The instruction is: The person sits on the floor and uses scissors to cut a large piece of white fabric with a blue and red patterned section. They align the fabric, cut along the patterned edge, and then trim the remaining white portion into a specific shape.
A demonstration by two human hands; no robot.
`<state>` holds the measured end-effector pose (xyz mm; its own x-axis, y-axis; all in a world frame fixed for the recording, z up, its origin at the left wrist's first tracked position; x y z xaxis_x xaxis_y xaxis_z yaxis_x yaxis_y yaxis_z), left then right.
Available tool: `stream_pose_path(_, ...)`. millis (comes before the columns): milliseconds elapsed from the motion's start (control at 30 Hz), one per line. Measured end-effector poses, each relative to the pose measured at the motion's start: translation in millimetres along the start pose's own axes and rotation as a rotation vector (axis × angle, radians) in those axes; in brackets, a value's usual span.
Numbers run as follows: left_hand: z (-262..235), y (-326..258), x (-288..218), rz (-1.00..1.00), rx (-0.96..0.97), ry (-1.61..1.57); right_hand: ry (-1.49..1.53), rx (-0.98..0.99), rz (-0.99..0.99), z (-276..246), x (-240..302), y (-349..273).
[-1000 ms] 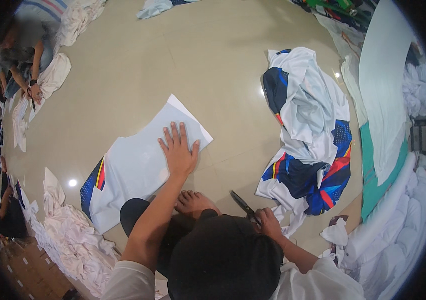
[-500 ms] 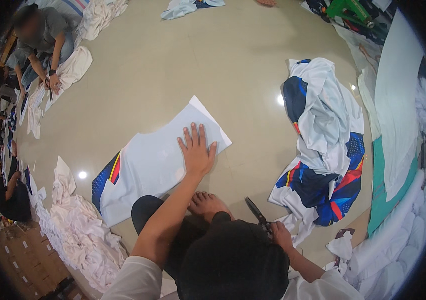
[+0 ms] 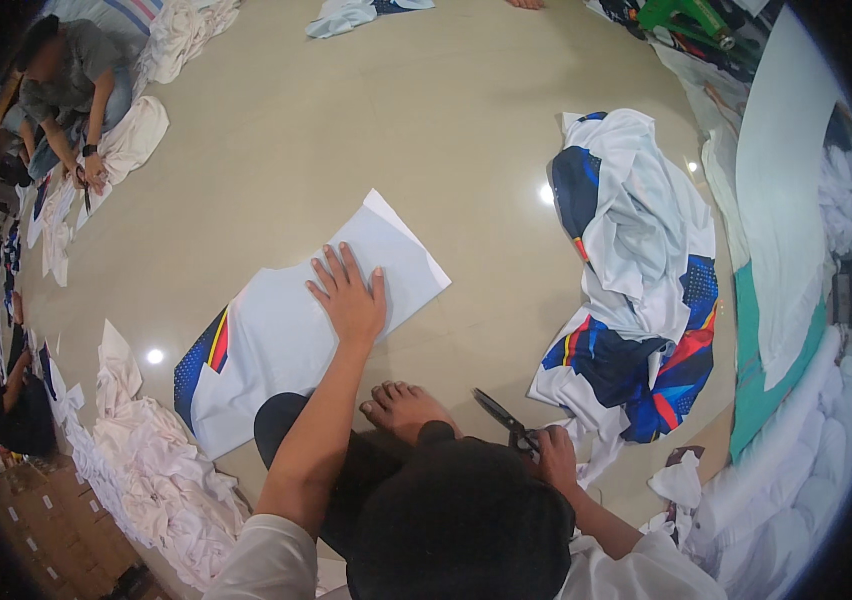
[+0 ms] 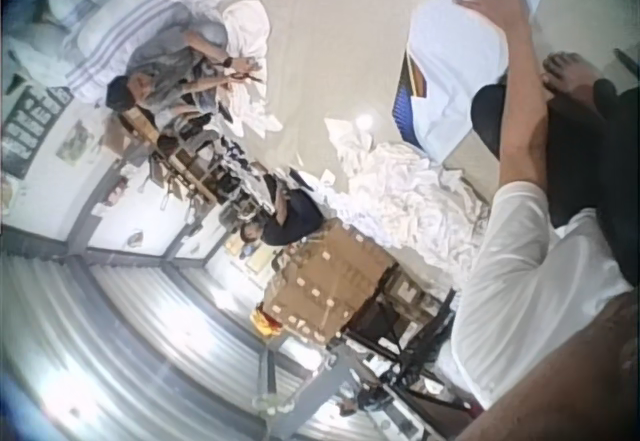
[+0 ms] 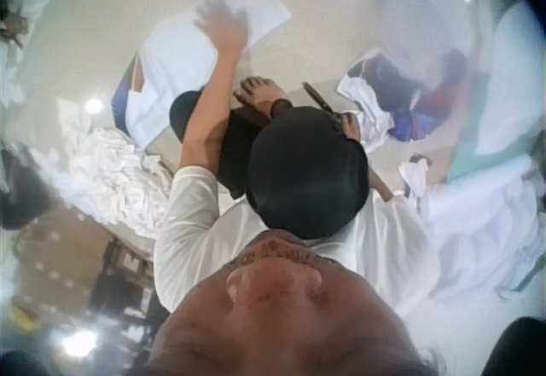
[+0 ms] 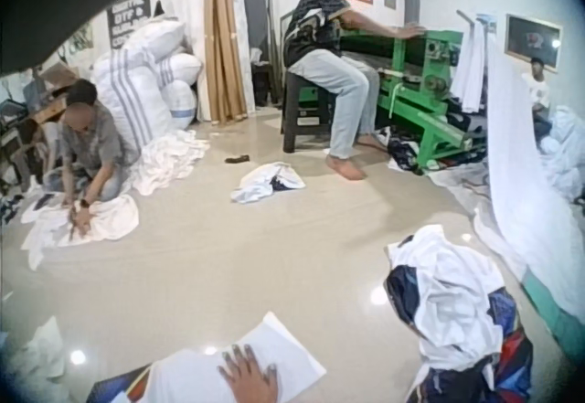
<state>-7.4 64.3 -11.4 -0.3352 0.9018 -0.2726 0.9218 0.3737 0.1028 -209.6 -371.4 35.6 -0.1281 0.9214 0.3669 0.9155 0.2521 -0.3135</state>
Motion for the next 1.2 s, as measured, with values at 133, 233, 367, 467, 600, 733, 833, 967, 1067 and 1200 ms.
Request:
stream_pose_path(133,0,0,-2,-0.010,0.025,0.007,-0.054,0.121,-0.027,4,-4,5)
stream_pose_path(233,0,1,-3,-0.001,0.014,0.011,-0.084,0.158,-0.012,9,-11,9)
stream_pose_path(367,1,0,-1,0.010,0.010,0.017,-0.010,0.222,0.062,4,-6,14)
stream_pose_path(467,4,-1,-7,0.014,0.019,0.006,0.111,0.388,0.078,-9,-10,21)
stream_pose_path(600,2,-1,-2,0.001,0.029,-0.006,0.285,0.656,0.265,-36,3,43)
stream_pose_path(733,5,-8,-13,0.040,0.054,-0.031,0.725,0.620,0.225,-58,30,59)
stream_pose_path(833,4,-17,-25,0.077,0.084,-0.057,0.863,0.467,0.370,-58,44,76)
stream_pose_path(967,6,-22,-38,0.093,0.110,-0.074,0.786,0.489,0.469,-20,19,105)
stream_pose_path(1067,0,-13,-28,0.062,0.046,-0.064,0.859,0.503,0.423,-13,29,126)
stream_pose_path(1200,-3,-3,-12,0.058,0.044,-0.013,0.942,0.563,0.393,-3,34,141)
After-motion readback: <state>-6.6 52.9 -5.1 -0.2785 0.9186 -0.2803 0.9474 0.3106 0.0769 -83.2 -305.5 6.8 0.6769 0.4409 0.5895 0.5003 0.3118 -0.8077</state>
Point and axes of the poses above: each hand's wrist, its own y-axis towards the middle knuckle, its own z-axis out of the palm, x = y × z, the point moved 5 cm from there along y, towards the middle knuckle, and after that the axes turned 4 degrees about z, right-handed, at the moved point
